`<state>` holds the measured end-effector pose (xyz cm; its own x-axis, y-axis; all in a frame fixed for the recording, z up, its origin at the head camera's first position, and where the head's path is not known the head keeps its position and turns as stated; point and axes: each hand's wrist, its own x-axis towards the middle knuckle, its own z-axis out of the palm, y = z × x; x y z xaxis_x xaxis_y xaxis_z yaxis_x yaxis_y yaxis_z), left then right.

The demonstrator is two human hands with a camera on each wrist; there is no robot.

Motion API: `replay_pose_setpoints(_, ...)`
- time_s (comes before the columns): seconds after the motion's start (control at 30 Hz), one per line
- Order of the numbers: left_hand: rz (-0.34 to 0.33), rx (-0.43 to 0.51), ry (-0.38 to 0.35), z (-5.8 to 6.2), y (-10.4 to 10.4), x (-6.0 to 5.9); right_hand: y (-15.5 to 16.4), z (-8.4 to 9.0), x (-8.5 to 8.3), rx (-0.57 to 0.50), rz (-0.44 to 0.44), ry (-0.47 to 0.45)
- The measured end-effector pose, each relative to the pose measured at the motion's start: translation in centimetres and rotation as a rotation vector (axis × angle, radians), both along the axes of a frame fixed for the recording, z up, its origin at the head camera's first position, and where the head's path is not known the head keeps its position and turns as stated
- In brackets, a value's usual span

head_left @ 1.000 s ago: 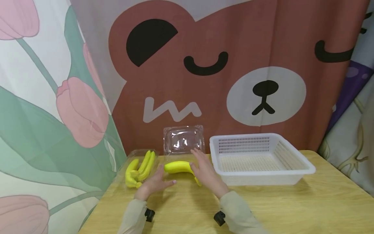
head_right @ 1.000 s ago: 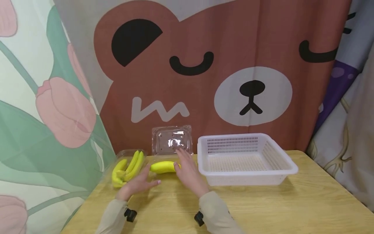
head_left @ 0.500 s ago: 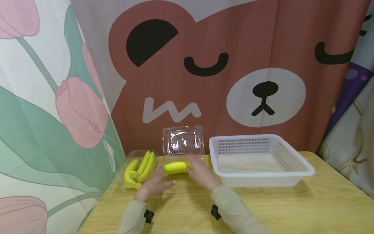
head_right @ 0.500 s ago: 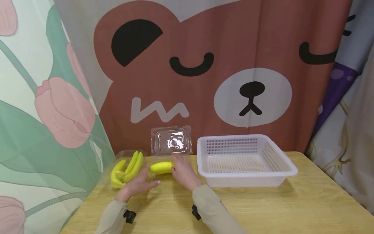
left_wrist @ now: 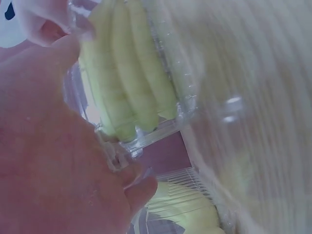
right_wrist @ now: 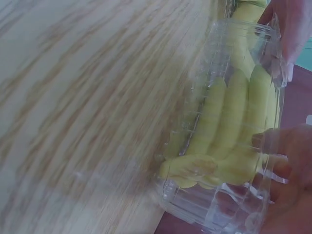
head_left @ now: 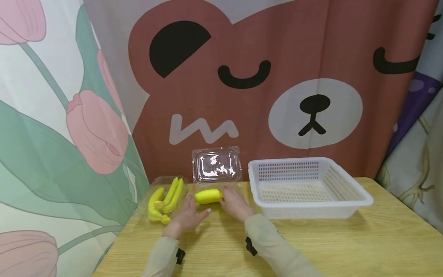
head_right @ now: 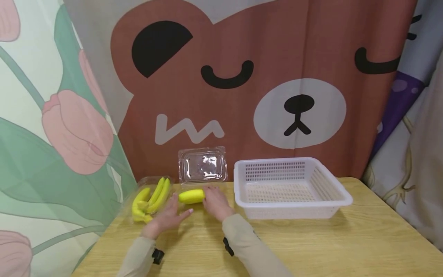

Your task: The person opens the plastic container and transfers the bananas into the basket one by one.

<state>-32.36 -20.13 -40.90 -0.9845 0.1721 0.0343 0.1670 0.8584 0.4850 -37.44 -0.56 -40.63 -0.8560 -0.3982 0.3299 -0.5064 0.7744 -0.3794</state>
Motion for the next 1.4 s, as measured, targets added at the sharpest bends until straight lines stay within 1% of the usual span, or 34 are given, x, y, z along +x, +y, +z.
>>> replay_pose_setpoints(0.23, 0.030, -0.077, 0.056, -0.7, 0.6, -0.4, -0.3, -0.1, 0.0, 0.004, -0.008, 0.049)
replay_pose_setpoints(0.33, 0.035, -0.086, 0.065, -0.7, 0.7, -0.4, -0.4, -0.1, 0.2, -0.008, -0.014, 0.053)
replay_pose_setpoints(0.47, 0.046, -0.108, 0.060, -0.7, 0.7, -0.4, -0.5, -0.3, 0.3, -0.027, -0.011, 0.044)
replay_pose_setpoints(0.97, 0.039, -0.108, 0.071, -1.1, 0.9, -0.3, -0.3, -0.5, 1.0, -0.049, -0.034, 0.030)
replay_pose_setpoints(1.07, 0.039, -0.106, 0.066, -1.0, 0.9, -0.2, -0.3, -0.4, 1.0, -0.059, -0.038, 0.059)
replay_pose_setpoints(1.2, 0.041, -0.102, 0.067, -0.8, 0.8, -0.1, -0.4, 0.1, 0.9, -0.051, -0.045, 0.124)
replay_pose_setpoints(1.3, 0.041, -0.100, 0.070, -0.7, 0.7, -0.1, -0.4, 0.6, 1.0, -0.068, -0.055, 0.136)
replay_pose_setpoints(1.4, 0.044, -0.102, 0.069, -0.7, 0.7, -0.1, -0.5, 0.9, 1.3, -0.121, -0.055, 0.131)
